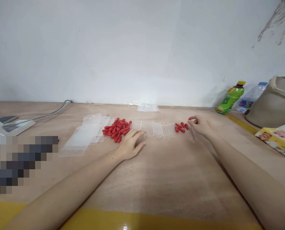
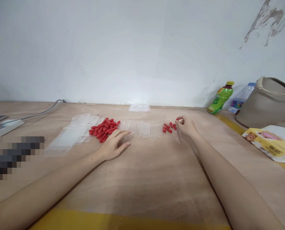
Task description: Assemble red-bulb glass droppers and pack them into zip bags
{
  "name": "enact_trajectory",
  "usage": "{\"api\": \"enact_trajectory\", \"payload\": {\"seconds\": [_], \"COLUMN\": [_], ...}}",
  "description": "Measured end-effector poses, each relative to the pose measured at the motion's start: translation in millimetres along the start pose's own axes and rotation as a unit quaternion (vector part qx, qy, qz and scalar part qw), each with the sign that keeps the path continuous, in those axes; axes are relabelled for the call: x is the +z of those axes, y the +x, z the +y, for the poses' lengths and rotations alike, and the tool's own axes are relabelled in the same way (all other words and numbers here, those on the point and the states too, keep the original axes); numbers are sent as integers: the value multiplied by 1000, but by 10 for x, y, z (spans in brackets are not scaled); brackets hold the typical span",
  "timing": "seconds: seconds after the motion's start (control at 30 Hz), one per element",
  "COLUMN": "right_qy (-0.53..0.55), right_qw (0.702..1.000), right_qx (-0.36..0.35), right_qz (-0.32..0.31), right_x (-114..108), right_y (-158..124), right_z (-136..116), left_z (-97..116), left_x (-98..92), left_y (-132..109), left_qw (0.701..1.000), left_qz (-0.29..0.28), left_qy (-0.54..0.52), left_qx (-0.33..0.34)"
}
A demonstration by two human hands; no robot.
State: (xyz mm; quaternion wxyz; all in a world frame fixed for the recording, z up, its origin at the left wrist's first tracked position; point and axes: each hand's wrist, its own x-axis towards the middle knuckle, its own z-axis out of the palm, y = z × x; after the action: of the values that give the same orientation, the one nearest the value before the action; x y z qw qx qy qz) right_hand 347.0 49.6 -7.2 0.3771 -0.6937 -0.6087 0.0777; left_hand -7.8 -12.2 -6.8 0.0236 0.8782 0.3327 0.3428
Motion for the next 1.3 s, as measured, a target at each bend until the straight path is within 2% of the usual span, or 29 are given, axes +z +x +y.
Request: {"api": "enact_trajectory", "payload": {"seconds": [0.2, 0.47, 0.57, 0.77, 0.93, 1.03, 1.2, 1.3], "right_qy": [-42, -8, -4, -63, -114, -146, -175, -179], "right_qw": [999, 999, 999, 992, 985, 979, 976, 977], "right_qx": [-13, -28, -41, -102, -122, -125, -116, -103], "right_qz": [-21, 15, -2, -47, -51, -60, -65, -59], "right_x": [136, 133, 136, 147, 99, 74, 64, 54], "right_y": [-9, -37, -63, -105, -126, -139, -153, -133], "right_z": [-49, -56, -102, -171, -206, -219, -250, -276], "left_z": [5, 17, 19, 20, 10, 2, -60, -116], "left_x": [2, -12, -14, -12, -2, 23, 47, 22], "left_y": [6, 3, 3, 4, 3, 1, 43, 143], "left_qw": [1000, 999, 999, 999, 999, 998, 989, 983], "left_qz": [-5, -20, -19, -16, -13, 7, 80, 90], "left_qy": [5, 7, 5, 8, 20, 46, 98, 129], "left_qx": [-12, -31, -30, -29, -29, -37, -71, -90]}}
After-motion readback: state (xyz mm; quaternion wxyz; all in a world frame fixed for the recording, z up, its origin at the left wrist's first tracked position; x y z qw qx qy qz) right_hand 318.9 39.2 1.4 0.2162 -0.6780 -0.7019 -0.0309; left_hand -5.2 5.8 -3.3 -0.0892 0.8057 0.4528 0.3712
